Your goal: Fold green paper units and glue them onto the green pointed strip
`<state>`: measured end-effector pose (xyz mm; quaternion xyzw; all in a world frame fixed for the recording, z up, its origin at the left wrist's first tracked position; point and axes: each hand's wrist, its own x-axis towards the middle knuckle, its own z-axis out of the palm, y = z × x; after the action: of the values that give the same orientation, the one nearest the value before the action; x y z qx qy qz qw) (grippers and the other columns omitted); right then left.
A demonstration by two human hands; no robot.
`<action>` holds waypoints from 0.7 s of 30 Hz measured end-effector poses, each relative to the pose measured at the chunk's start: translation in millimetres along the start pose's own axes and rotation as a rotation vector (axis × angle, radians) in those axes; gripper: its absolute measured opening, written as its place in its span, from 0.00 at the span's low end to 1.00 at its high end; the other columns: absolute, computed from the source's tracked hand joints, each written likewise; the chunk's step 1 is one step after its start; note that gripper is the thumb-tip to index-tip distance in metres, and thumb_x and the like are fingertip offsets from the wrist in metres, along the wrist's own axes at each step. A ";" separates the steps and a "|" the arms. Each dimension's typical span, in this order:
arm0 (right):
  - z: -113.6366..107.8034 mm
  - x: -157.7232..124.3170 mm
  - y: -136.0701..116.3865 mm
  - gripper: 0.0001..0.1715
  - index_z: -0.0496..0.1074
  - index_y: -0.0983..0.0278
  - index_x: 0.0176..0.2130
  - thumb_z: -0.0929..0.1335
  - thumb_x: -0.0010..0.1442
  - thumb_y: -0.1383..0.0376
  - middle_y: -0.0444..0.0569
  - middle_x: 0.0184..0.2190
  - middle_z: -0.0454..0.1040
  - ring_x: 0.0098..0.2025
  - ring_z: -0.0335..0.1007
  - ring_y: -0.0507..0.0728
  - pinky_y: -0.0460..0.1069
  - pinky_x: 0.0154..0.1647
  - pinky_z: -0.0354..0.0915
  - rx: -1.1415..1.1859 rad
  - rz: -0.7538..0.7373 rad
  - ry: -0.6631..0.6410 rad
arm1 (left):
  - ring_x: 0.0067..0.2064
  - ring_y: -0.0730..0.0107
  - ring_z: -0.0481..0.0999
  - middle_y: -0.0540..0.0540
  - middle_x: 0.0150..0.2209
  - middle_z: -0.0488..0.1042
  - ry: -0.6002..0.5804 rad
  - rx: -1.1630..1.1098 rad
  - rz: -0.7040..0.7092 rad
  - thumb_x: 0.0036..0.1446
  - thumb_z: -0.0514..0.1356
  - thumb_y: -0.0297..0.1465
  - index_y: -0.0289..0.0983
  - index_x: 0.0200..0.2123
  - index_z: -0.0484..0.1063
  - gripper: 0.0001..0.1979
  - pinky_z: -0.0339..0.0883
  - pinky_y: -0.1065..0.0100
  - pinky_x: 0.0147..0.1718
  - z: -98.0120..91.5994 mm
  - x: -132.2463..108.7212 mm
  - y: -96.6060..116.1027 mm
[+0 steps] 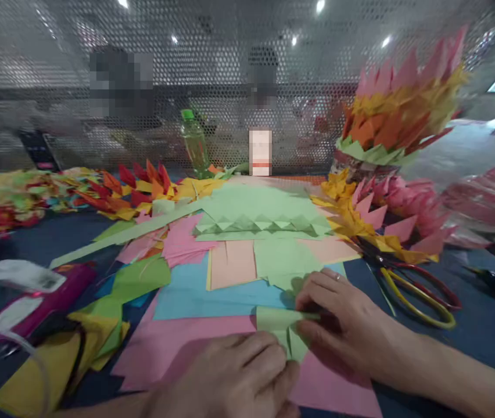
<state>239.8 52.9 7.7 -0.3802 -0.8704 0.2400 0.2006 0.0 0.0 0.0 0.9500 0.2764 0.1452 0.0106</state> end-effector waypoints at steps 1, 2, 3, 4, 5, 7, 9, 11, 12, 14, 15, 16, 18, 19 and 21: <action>-0.3 -0.5 -0.6 0.07 0.66 0.60 0.38 0.69 0.67 0.70 0.43 0.38 0.71 0.41 0.65 0.57 0.54 0.45 0.60 0.023 0.011 -0.007 | 0.42 0.62 0.79 0.51 0.44 0.80 0.007 0.002 0.002 0.66 0.66 0.34 0.37 0.48 0.75 0.10 0.70 0.60 0.34 0.6 -0.9 -1.5; -0.7 -1.0 -1.2 0.06 0.66 0.60 0.40 0.68 0.68 0.69 0.44 0.38 0.71 0.41 0.65 0.57 0.53 0.44 0.61 0.048 0.023 -0.015 | 0.42 0.62 0.79 0.51 0.44 0.81 0.014 0.003 0.004 0.68 0.64 0.34 0.37 0.48 0.75 0.09 0.70 0.60 0.34 1.1 -1.7 -2.8; -1.1 -1.8 -1.9 0.04 0.66 0.59 0.42 0.67 0.69 0.69 0.44 0.39 0.72 0.41 0.66 0.56 0.53 0.44 0.62 0.073 0.037 -0.024 | 0.42 0.62 0.79 0.51 0.45 0.81 0.021 0.003 0.007 0.69 0.63 0.34 0.37 0.48 0.75 0.09 0.70 0.60 0.35 1.5 -2.3 -3.9; -1.5 -2.8 -2.5 0.04 0.66 0.59 0.44 0.66 0.70 0.68 0.44 0.40 0.72 0.41 0.67 0.56 0.52 0.43 0.63 0.100 0.052 -0.034 | 0.42 0.62 0.79 0.50 0.45 0.81 0.027 0.002 0.010 0.70 0.62 0.34 0.37 0.48 0.75 0.09 0.70 0.60 0.35 1.8 -2.7 -4.7; -1.9 -3.8 -2.8 0.05 0.66 0.58 0.47 0.65 0.71 0.66 0.44 0.41 0.72 0.39 0.68 0.55 0.51 0.42 0.64 0.133 0.083 -0.054 | 0.42 0.62 0.79 0.50 0.45 0.81 0.033 0.000 0.014 0.71 0.60 0.34 0.36 0.48 0.75 0.08 0.70 0.60 0.35 1.9 -2.7 -5.2; -2.0 -5.9 -2.3 0.12 0.64 0.55 0.55 0.64 0.73 0.64 0.43 0.44 0.73 0.40 0.70 0.54 0.50 0.42 0.66 0.191 0.114 -0.070 | 0.42 0.62 0.79 0.49 0.45 0.81 0.043 -0.007 0.023 0.72 0.59 0.33 0.36 0.48 0.75 0.08 0.71 0.61 0.35 1.4 -2.0 -5.4; -1.0 -7.4 -0.1 0.19 0.60 0.51 0.61 0.64 0.74 0.63 0.43 0.45 0.73 0.44 0.71 0.53 0.49 0.45 0.66 0.231 0.080 -0.047 | 0.43 0.61 0.79 0.48 0.45 0.80 0.038 -0.011 0.024 0.71 0.59 0.33 0.36 0.48 0.75 0.09 0.71 0.61 0.36 0.0 -1.0 -5.3; 0.1 -8.0 2.4 0.21 0.60 0.50 0.62 0.63 0.74 0.66 0.42 0.45 0.73 0.45 0.72 0.53 0.48 0.46 0.66 0.227 0.038 0.004 | 0.43 0.61 0.79 0.48 0.44 0.80 0.015 -0.020 0.031 0.71 0.61 0.33 0.36 0.48 0.75 0.08 0.71 0.62 0.36 -1.1 -0.5 -5.4; 0.1 -8.1 3.2 0.20 0.61 0.51 0.61 0.62 0.73 0.68 0.42 0.44 0.74 0.45 0.72 0.53 0.47 0.45 0.66 0.211 0.026 0.018 | 0.42 0.62 0.79 0.48 0.44 0.80 0.008 -0.024 0.036 0.70 0.61 0.33 0.36 0.47 0.75 0.08 0.71 0.63 0.36 -1.3 -0.5 -5.6; -1.3 -7.8 2.8 0.18 0.67 0.53 0.55 0.62 0.70 0.72 0.43 0.43 0.75 0.44 0.72 0.53 0.47 0.44 0.65 0.163 0.002 0.019 | 0.41 0.62 0.79 0.48 0.43 0.80 0.008 -0.029 0.045 0.70 0.61 0.33 0.36 0.47 0.76 0.07 0.71 0.63 0.35 -0.8 -0.8 -6.0; -2.6 -7.4 1.9 0.17 0.68 0.55 0.51 0.62 0.68 0.73 0.43 0.42 0.76 0.44 0.72 0.53 0.47 0.44 0.65 0.142 -0.011 0.007 | 0.41 0.61 0.79 0.48 0.42 0.80 0.014 -0.028 0.044 0.70 0.61 0.33 0.36 0.46 0.76 0.07 0.71 0.63 0.35 -0.4 -1.0 -6.1; -3.9 -6.9 0.8 0.16 0.70 0.56 0.49 0.62 0.67 0.74 0.42 0.40 0.76 0.42 0.72 0.53 0.48 0.44 0.65 0.126 -0.023 -0.005 | 0.40 0.61 0.79 0.48 0.41 0.80 0.022 -0.031 0.042 0.70 0.61 0.32 0.36 0.45 0.76 0.07 0.70 0.63 0.34 -0.2 -1.3 -6.1; -5.9 -6.1 -0.8 0.15 0.71 0.58 0.45 0.63 0.65 0.75 0.43 0.37 0.76 0.40 0.71 0.54 0.48 0.44 0.66 0.112 -0.034 -0.014 | 0.40 0.60 0.79 0.47 0.41 0.79 0.031 -0.057 0.029 0.70 0.60 0.31 0.36 0.45 0.76 0.06 0.71 0.63 0.35 -0.7 -1.9 -6.1; -6.2 -5.9 -0.8 0.15 0.71 0.58 0.45 0.63 0.66 0.75 0.43 0.37 0.76 0.41 0.72 0.54 0.49 0.44 0.66 0.115 -0.033 -0.009 | 0.41 0.60 0.79 0.46 0.41 0.79 0.050 -0.080 0.013 0.70 0.60 0.30 0.36 0.45 0.75 0.05 0.71 0.63 0.37 -1.6 -2.4 -6.2; -4.8 -6.4 1.1 0.13 0.70 0.57 0.48 0.63 0.68 0.72 0.44 0.40 0.76 0.43 0.72 0.55 0.49 0.46 0.68 0.135 -0.025 0.014 | 0.44 0.59 0.79 0.45 0.44 0.79 0.138 -0.157 -0.051 0.70 0.58 0.28 0.37 0.46 0.74 0.06 0.72 0.64 0.42 -4.2 -3.3 -7.4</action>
<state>247.0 50.0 9.9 -0.3567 -0.8554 0.2931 0.2347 -7.7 4.3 2.3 0.9266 0.2884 0.2313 0.0694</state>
